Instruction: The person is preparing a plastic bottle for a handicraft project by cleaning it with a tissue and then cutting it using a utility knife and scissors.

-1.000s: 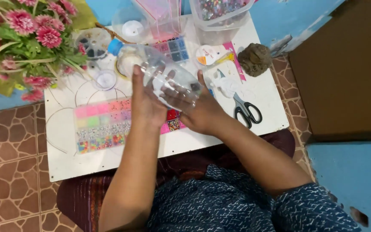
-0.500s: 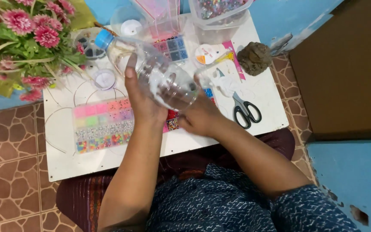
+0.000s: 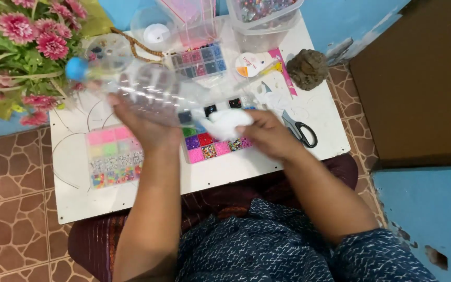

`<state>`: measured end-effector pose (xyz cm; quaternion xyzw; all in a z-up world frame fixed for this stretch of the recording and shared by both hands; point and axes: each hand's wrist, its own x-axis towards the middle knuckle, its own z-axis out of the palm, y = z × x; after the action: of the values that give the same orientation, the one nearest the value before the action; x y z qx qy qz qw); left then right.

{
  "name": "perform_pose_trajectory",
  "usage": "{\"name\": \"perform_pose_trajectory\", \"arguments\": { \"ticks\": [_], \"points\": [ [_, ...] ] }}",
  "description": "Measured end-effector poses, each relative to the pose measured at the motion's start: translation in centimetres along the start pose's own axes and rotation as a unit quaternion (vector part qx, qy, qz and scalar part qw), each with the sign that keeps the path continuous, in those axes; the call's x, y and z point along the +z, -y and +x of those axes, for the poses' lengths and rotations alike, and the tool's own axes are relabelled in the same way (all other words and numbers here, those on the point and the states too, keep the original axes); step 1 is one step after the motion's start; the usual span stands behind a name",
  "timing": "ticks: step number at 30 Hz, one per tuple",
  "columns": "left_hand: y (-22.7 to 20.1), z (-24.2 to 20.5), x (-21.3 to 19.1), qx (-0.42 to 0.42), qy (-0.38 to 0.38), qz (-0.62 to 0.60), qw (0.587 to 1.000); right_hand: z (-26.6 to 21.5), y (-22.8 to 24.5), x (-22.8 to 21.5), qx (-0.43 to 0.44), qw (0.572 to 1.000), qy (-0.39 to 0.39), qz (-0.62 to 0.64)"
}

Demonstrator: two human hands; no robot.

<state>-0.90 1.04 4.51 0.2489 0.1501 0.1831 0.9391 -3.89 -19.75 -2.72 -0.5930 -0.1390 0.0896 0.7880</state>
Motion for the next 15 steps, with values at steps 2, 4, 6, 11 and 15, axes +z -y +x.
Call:
{"name": "perform_pose_trajectory", "arguments": {
  "ticks": [2,4,6,11,15],
  "points": [
    [0.2,1.8,-3.6,0.011,0.045,0.008,0.999,0.4,0.9,-2.9,-0.059,0.985,-0.05,-0.152],
    [0.5,2.6,-6.0,0.022,0.091,0.014,0.995,1.0,1.4,-5.4,-0.118,0.941,-0.097,-0.301],
    [0.9,2.6,-7.0,0.014,0.045,0.062,0.997,2.0,1.8,-7.4,-0.274,0.73,-0.095,-0.619],
    [0.8,-0.3,-4.0,-0.002,0.074,0.064,0.995,2.0,0.1,-8.5,-0.036,0.67,-0.049,-0.74],
    [1.2,-0.6,-4.8,-0.003,0.099,0.059,0.993,3.1,-2.3,-10.6,0.015,0.682,-0.055,-0.729]
  ]
}}
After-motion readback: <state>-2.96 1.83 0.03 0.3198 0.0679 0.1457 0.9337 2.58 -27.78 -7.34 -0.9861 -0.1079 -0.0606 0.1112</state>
